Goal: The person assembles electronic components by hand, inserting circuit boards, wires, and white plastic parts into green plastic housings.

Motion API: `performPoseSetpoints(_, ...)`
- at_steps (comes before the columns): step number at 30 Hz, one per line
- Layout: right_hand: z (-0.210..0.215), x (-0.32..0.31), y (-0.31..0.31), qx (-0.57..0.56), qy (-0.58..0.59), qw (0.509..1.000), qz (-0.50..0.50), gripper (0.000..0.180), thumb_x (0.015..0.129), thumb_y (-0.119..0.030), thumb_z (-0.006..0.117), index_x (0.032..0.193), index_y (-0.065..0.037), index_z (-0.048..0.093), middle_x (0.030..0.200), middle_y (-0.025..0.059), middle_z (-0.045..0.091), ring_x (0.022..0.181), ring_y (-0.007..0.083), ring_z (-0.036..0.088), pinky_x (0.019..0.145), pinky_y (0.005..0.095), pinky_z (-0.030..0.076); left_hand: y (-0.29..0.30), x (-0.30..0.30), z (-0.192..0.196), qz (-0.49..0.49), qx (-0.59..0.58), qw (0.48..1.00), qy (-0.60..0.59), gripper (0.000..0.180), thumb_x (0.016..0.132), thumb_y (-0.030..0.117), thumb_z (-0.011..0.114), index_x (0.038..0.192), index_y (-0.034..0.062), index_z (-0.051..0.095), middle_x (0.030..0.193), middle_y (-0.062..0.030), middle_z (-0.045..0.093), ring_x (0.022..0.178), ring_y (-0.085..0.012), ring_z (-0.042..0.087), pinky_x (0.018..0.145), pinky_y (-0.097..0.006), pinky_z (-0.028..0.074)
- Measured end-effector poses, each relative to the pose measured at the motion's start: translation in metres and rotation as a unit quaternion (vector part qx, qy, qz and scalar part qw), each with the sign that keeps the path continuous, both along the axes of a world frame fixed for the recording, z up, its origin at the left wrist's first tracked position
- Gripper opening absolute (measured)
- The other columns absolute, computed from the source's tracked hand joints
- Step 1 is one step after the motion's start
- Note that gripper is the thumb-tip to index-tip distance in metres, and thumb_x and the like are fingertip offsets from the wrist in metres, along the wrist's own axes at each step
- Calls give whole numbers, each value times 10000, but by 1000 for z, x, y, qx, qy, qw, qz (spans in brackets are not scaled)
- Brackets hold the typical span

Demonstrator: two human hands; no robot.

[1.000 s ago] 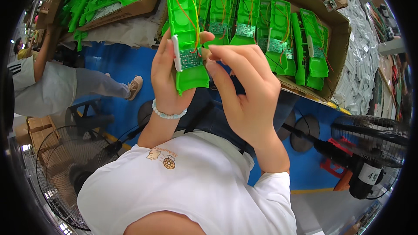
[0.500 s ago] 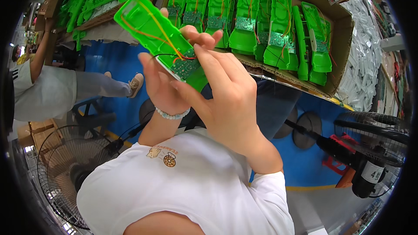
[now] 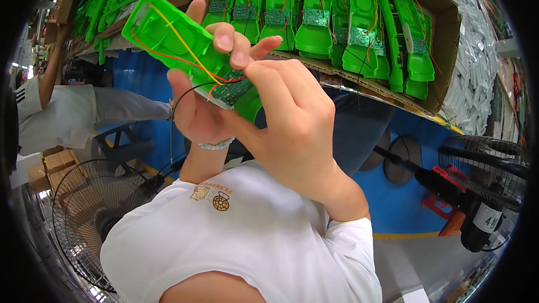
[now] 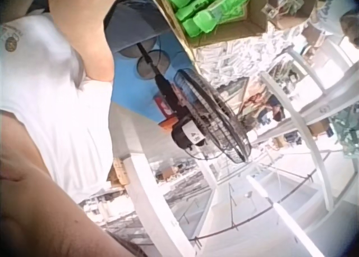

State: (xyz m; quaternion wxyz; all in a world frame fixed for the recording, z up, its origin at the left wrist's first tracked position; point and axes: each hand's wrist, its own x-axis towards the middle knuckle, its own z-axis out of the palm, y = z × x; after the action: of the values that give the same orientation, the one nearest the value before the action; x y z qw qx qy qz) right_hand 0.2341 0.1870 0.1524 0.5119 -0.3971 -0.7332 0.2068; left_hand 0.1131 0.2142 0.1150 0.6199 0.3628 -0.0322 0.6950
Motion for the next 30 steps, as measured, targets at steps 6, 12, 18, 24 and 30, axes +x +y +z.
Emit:
performPoseSetpoints(6,-4,4,6,10,61,998,28,447,590,-66,831,976,15,620,869,136,648,750,294,637,646,334,517,-1,-6,2,-9,20,997,78,795,926,294,590,1503,79,88,1201,-176,486,1093,-277,533,1075,-579,304)
performPoseSetpoints(12,-9,7,12,-8,73,997,30,456,627,-102,820,999,68,620,865,165,659,751,273,662,676,320,520,1,-9,4,6,-3,991,132,787,900,281,638,1483,51,161,1216,-174,487,1105,-306,546,1075,-614,298)
performPoseSetpoints(18,-22,15,15,-172,154,972,52,476,651,-122,794,1032,107,625,931,185,689,843,233,695,783,301,524,-2,-3,13,69,-90,973,202,701,873,275,664,1410,-12,315,1148,-203,566,1073,-306,575,1070,-578,325)
performPoseSetpoints(24,-8,33,2,-180,74,971,137,581,700,-86,772,1219,57,554,1126,205,628,1024,318,634,866,360,503,-15,6,11,147,-92,961,214,634,836,169,714,1310,-61,362,1185,-236,564,1091,-352,590,1039,-507,378)
performPoseSetpoints(30,-3,60,-7,-117,112,984,-74,577,698,-109,819,1213,-12,576,1160,156,620,973,231,643,801,317,521,-7,11,10,119,-38,947,295,635,935,68,520,1471,-29,195,1425,-262,375,1301,-354,422,1080,-435,324)
